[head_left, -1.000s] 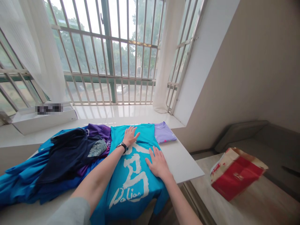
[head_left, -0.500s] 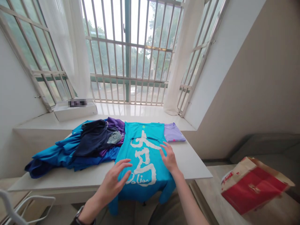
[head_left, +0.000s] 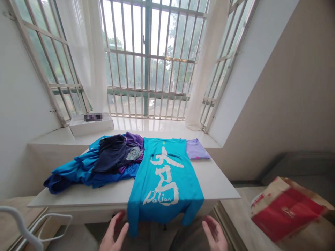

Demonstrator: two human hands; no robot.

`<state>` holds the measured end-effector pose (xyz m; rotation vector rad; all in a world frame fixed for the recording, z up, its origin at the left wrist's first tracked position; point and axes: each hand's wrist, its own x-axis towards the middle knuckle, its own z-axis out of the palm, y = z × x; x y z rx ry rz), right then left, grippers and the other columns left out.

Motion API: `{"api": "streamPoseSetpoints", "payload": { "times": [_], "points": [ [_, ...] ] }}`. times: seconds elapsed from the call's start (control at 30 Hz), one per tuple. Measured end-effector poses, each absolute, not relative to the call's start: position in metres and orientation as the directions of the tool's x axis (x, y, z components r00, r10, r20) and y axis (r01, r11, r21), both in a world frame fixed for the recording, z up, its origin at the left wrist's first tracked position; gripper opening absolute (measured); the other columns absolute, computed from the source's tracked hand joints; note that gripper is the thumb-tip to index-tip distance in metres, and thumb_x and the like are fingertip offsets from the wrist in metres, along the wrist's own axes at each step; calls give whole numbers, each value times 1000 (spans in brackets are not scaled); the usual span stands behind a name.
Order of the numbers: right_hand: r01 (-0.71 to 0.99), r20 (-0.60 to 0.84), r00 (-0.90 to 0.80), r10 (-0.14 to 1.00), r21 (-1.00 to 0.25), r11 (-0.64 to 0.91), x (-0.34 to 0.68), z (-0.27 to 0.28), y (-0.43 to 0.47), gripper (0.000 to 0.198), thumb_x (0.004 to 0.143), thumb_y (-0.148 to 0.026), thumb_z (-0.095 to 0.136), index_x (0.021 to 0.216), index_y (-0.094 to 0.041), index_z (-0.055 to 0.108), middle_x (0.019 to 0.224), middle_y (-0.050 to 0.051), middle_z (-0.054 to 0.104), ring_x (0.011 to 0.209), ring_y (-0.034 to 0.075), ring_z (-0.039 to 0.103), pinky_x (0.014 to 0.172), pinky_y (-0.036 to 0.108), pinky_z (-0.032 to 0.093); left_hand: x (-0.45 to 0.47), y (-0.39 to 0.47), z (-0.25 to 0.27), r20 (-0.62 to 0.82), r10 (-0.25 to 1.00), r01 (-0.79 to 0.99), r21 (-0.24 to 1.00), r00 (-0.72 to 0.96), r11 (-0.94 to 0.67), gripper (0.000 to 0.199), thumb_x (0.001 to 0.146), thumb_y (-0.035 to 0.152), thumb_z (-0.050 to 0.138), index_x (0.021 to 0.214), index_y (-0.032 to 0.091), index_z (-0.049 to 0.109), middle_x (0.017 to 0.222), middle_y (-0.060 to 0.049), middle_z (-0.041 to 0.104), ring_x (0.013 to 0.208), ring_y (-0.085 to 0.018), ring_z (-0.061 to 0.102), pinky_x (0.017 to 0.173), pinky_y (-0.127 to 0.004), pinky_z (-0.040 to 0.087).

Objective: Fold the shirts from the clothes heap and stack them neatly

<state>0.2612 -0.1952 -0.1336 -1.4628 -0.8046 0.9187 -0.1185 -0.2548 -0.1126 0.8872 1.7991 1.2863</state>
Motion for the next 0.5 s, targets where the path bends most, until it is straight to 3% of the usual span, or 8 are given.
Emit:
{"api": "streamPoseSetpoints", "payload": {
  "times": [0.17,0.27,0.37,0.5],
  "points": [
    [-86,-56,401,914,-996,-24,248,-105,-172,59,61,-58,80,102,-20,63,106,10,75,106,32,70,94,42,57,-99,-234,-123,-162,826,137,951,-539,276,71,63,71,66,110,18,56,117,-16,69,119,-35,62,107,-48,47],
    [-99,-49,356,933,-995,-15,235,-108,-160,55,65,-55,79,105,-21,62,105,10,76,103,31,71,91,41,58,-97,-230,-131,-192,853,113,954,-486,279,65,62,69,70,105,20,61,111,-14,72,116,-36,64,105,-47,48],
    [-81,-35,423,905,-997,-1,229,-110,-152,56,65,-56,79,104,-20,63,102,10,76,100,31,72,89,41,58,-96,-229,-121,-211,853,77,957,-477,280,61,60,69,72,98,21,66,102,-9,75,111,-36,67,99,-45,53],
    [-83,-66,308,949,-996,-42,235,-96,-148,54,62,-59,81,94,-17,70,94,10,78,94,31,72,86,40,58,-95,-232,-88,-309,898,-81,951,-312,299,58,53,65,81,89,20,72,89,-7,77,103,-37,69,89,-43,58]
  ]
}}
